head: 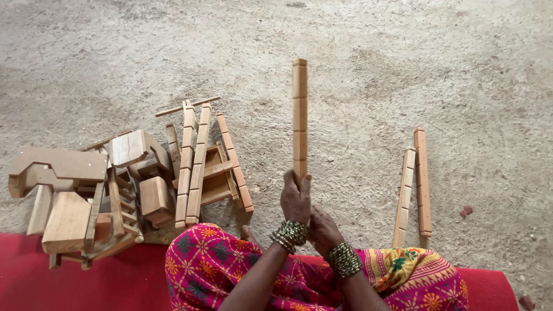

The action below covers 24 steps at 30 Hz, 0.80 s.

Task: The person sits on a red mat and assembles small wooden furniture pieces. They pick up wooden slats, align them, and interlock them to form parts of a miniature chair or stool. The person handles the pieces one at a time, occasionally setting them down and picking up another.

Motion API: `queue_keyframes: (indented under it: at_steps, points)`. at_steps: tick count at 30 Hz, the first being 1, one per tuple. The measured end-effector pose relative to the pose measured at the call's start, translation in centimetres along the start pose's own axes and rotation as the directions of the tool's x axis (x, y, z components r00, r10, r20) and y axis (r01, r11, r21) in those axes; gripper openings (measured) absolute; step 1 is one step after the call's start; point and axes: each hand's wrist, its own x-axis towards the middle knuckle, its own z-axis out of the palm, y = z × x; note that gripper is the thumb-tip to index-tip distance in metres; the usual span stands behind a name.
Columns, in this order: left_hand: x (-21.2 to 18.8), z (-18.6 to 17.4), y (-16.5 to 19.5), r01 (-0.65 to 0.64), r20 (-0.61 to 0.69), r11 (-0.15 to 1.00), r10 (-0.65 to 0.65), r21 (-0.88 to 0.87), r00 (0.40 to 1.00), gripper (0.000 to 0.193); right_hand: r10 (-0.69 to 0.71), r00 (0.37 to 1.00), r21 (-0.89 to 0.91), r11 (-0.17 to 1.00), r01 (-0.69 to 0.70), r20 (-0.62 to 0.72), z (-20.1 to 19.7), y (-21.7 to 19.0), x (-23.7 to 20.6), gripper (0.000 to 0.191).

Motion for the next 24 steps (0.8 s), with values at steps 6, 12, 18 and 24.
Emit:
queue_keyframes:
  at_steps: [6, 12, 18, 24]
  points:
    - [0.3, -1.0, -0.7, -0.104, -0.077, 0.994, 0.108, 0.045, 0.991, 0.037, -0.066, 0.997, -0.138, 0.989, 0.06, -0.035, -3.6, 0.8, 1.2, 0.047]
    - [-1.0, 0.4, -0.6, 0.083, 0.067, 0.996, -0.081, -0.031, 0.994, 0.039, -0.05, 0.966, -0.423, 0.904, -0.065, -0.254, -3.5, 1.9, 1.6, 0.039]
    - [-0.8, -0.3, -1.7, -0.023, 0.081, 0.998, 0.018, 0.058, 0.997, 0.042, 0.027, 0.961, -0.321, 0.94, -0.118, -0.275, -2.4, -0.3, 0.6, 0.038]
    - [-0.4, -0.6, -3.1, 0.148, 0.203, 0.989, -0.148, 0.015, 0.968, 0.041, -0.114, 0.936, -0.513, 0.855, -0.079, -0.334, -2.8, -2.5, -0.1, 0.043]
